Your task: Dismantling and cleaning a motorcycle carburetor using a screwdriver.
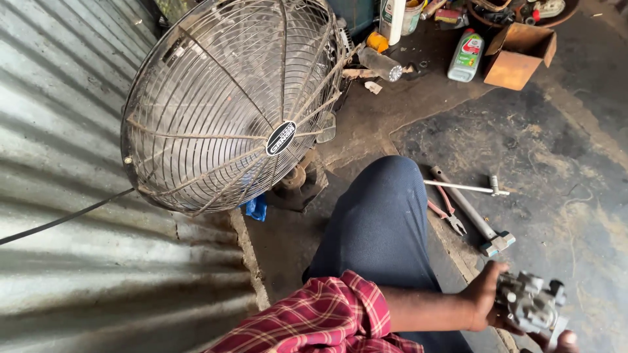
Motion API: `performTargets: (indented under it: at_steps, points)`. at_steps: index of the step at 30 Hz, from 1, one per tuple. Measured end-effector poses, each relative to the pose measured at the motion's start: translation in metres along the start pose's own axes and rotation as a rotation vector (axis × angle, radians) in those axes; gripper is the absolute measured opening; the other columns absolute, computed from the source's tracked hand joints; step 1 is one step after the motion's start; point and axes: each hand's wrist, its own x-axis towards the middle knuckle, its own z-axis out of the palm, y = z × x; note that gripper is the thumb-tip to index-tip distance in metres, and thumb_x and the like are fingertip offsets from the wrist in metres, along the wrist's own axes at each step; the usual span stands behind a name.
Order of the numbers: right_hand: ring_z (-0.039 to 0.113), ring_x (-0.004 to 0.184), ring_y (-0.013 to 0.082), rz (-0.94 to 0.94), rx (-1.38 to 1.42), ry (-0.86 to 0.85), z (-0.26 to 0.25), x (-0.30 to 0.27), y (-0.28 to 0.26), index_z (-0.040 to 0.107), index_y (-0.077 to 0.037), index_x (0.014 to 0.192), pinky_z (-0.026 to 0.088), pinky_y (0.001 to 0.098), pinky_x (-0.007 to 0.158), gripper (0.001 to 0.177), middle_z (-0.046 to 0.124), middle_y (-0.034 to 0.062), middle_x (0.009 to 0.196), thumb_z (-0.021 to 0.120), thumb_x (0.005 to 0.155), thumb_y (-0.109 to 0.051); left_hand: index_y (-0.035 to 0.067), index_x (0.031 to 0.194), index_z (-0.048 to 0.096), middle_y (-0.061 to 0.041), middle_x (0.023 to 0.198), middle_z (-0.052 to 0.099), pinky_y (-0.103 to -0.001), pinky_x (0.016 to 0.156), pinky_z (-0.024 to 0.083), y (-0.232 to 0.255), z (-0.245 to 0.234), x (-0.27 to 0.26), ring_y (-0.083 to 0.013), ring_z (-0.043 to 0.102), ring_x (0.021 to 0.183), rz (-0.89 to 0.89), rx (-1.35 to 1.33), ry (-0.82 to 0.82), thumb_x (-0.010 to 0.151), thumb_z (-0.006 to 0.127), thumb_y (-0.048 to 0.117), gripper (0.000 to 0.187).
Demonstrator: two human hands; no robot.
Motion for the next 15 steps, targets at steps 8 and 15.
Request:
performTargets:
  at_steps: [8, 15]
  points:
    - [0.067, 0.078, 0.0201, -0.067, 0.188, 0.065, 0.063, -0.066, -0.015, 0.05, 0.001, 0.149, 0.051, 0.0366, 0.059, 0.071, 0.07, 0.0197, 0.117, 0.065, 0.105, -0.054, 0.015, 0.135, 0.049, -0.008, 0.117, 0.059, -0.045, 0.063, 0.06, 0.002, 0.011, -0.005, -0.0218, 0.067, 0.095, 0.175, 0.24, 0.082, 0.107, 0.052, 0.059, 0.052]
    - [0.061, 0.067, 0.0237, -0.289, -0.022, 0.095, 0.061, -0.073, 0.01, 0.062, 0.005, 0.136, 0.044, 0.0364, 0.054, 0.064, 0.074, 0.0212, 0.101, 0.088, 0.09, -0.032, 0.019, 0.139, 0.044, -0.006, 0.116, 0.059, -0.047, 0.06, 0.06, 0.019, 0.038, -0.043, -0.0203, 0.066, 0.092, 0.086, 0.228, 0.052, 0.102, 0.05, 0.062, 0.058]
